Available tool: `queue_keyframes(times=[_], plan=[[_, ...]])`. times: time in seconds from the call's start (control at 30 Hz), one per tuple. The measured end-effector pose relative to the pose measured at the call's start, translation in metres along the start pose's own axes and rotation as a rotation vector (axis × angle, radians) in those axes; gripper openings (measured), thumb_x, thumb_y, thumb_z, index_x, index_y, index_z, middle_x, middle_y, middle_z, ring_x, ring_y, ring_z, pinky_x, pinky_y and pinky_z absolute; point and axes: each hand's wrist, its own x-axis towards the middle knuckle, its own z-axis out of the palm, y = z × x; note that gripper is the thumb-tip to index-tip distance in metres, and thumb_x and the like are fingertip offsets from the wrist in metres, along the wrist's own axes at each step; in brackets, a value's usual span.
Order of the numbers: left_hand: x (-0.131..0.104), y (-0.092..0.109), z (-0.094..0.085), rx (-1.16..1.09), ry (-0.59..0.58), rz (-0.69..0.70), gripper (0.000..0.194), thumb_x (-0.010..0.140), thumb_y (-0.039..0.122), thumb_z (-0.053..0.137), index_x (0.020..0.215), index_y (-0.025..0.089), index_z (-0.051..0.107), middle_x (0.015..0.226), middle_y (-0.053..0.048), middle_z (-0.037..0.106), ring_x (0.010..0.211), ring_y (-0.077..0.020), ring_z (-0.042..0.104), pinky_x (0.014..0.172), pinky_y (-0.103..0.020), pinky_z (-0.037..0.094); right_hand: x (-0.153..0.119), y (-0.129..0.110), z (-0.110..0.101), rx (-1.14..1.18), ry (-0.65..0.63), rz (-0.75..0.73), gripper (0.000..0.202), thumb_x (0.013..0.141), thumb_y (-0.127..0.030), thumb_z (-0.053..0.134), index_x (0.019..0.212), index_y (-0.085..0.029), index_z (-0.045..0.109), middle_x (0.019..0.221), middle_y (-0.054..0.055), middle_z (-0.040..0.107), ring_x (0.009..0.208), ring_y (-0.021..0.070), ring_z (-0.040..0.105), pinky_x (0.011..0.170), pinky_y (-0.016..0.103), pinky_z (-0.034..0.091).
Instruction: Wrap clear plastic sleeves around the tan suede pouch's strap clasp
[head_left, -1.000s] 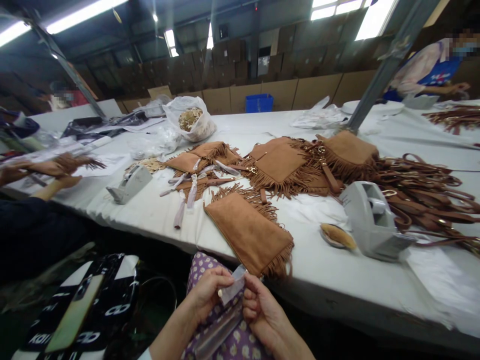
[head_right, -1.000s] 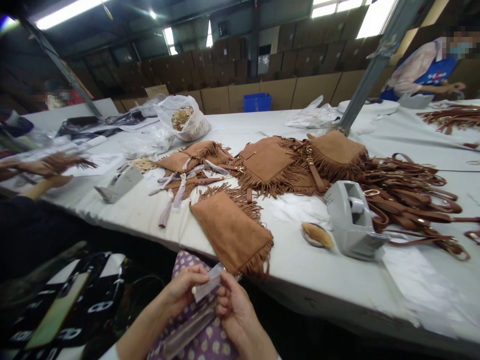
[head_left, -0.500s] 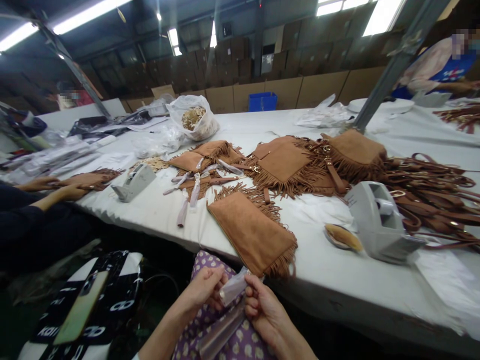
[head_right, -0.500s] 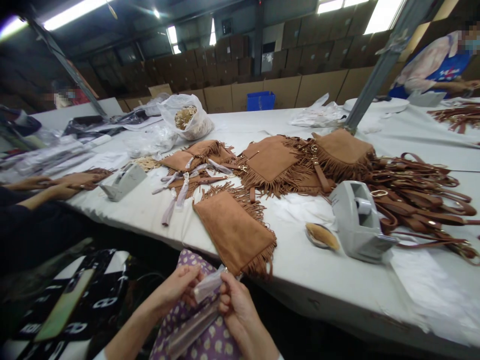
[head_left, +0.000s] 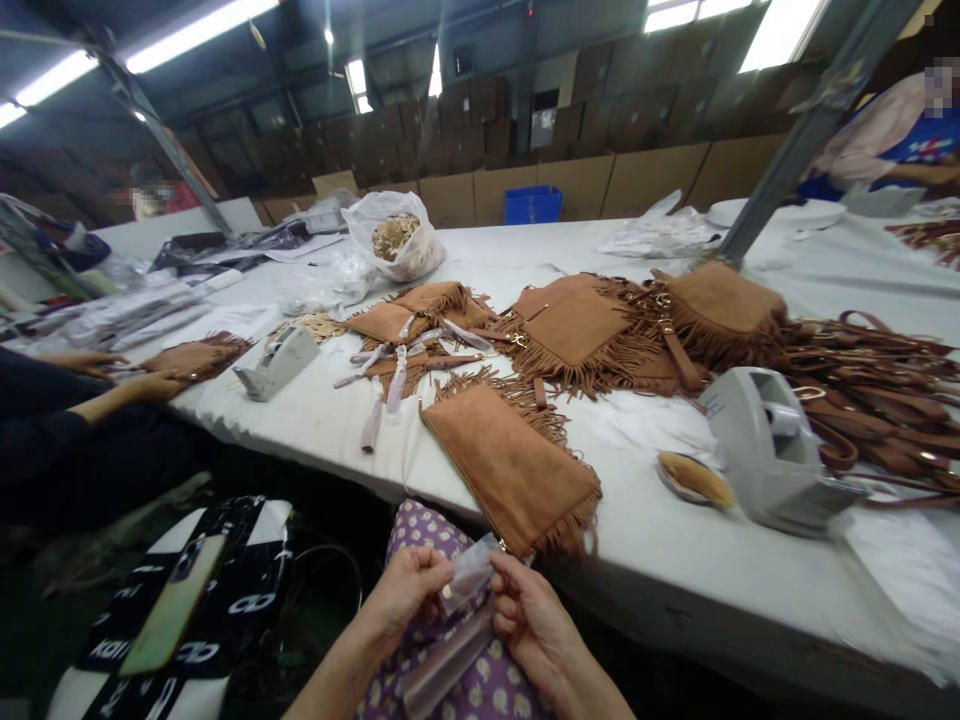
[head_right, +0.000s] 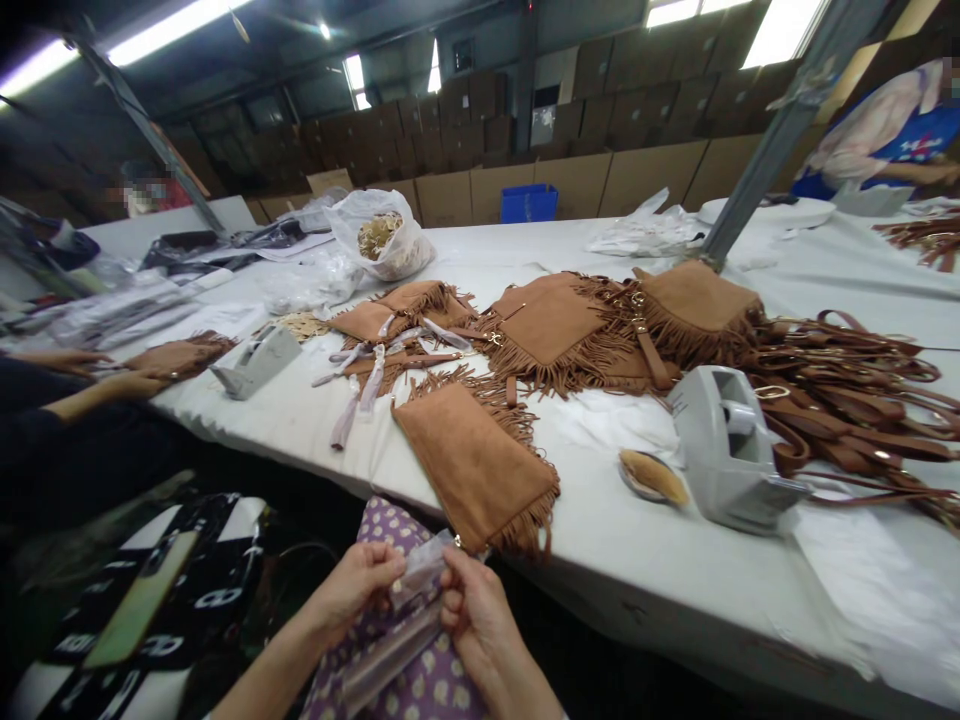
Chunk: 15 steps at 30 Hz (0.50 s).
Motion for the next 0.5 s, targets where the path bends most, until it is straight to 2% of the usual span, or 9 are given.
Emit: queue_keyframes(times=[0.1,0.17,0.23,0.33,0.43,0.5], plan=[[-0.001,0.003,0.002,0.111,0.065,0.105,0.049,0.056,0.061,0.073,0.062,0.016,0.053,0.046,0.005,0.052,0.037,-0.0079,0.043,0.04,-0.021,0.031,0.003,0.003,0.0,-0.042,0.024,-0.034,0.038,0.058,-0.034,0.081,0.064,-0.015,0.049,0.047,-0.007,0.049,0.034,-0.0008,0.027,0.032,0.013,0.018],[-0.001,0.009,0.005,0.126,0.051,0.128,0.052,0.058,0.066,0.068,0.062,0.017,0.053,0.048,0.005,0.051,0.041,-0.0082,0.043,0.042,-0.021,0.033,0.004,0.005,0.001,-0.054,0.039,-0.057,0.039,0.058,-0.037,0.081,0.062,-0.016,0.048,0.046,-0.007,0.047,0.033,-0.0007,0.026,0.032,0.013,0.018],[-0.003,0.017,0.008,0.126,-0.013,0.114,0.053,0.064,0.069,0.061,0.064,0.017,0.054,0.051,0.004,0.051,0.044,-0.0086,0.043,0.044,-0.021,0.033,0.005,0.006,0.001,-0.058,0.046,-0.074,0.039,0.059,-0.038,0.08,0.063,-0.016,0.048,0.046,-0.008,0.046,0.033,-0.0006,0.026,0.032,0.013,0.017],[-0.005,0.032,0.015,0.19,-0.199,0.081,0.052,0.071,0.068,0.057,0.069,0.016,0.059,0.054,0.002,0.056,0.046,-0.0094,0.045,0.045,-0.022,0.031,0.006,0.006,0.0,-0.061,0.038,-0.09,0.039,0.058,-0.04,0.08,0.064,-0.016,0.05,0.045,-0.008,0.046,0.033,-0.0004,0.026,0.032,0.013,0.017],[-0.001,0.041,0.022,0.234,-0.343,0.03,0.049,0.066,0.062,0.065,0.068,0.014,0.064,0.054,-0.001,0.06,0.045,-0.0102,0.047,0.044,-0.023,0.03,0.008,0.007,-0.002,-0.073,0.025,-0.093,0.04,0.058,-0.041,0.081,0.062,-0.015,0.051,0.043,-0.008,0.044,0.031,-0.0003,0.026,0.032,0.014,0.016],[0.005,0.039,0.026,0.213,-0.357,-0.01,0.049,0.06,0.062,0.069,0.064,0.014,0.064,0.052,-0.001,0.06,0.043,-0.0103,0.047,0.044,-0.023,0.03,0.009,0.007,-0.003,-0.076,0.022,-0.085,0.042,0.057,-0.044,0.081,0.06,-0.015,0.051,0.041,-0.009,0.043,0.031,-0.0003,0.025,0.032,0.014,0.016]])
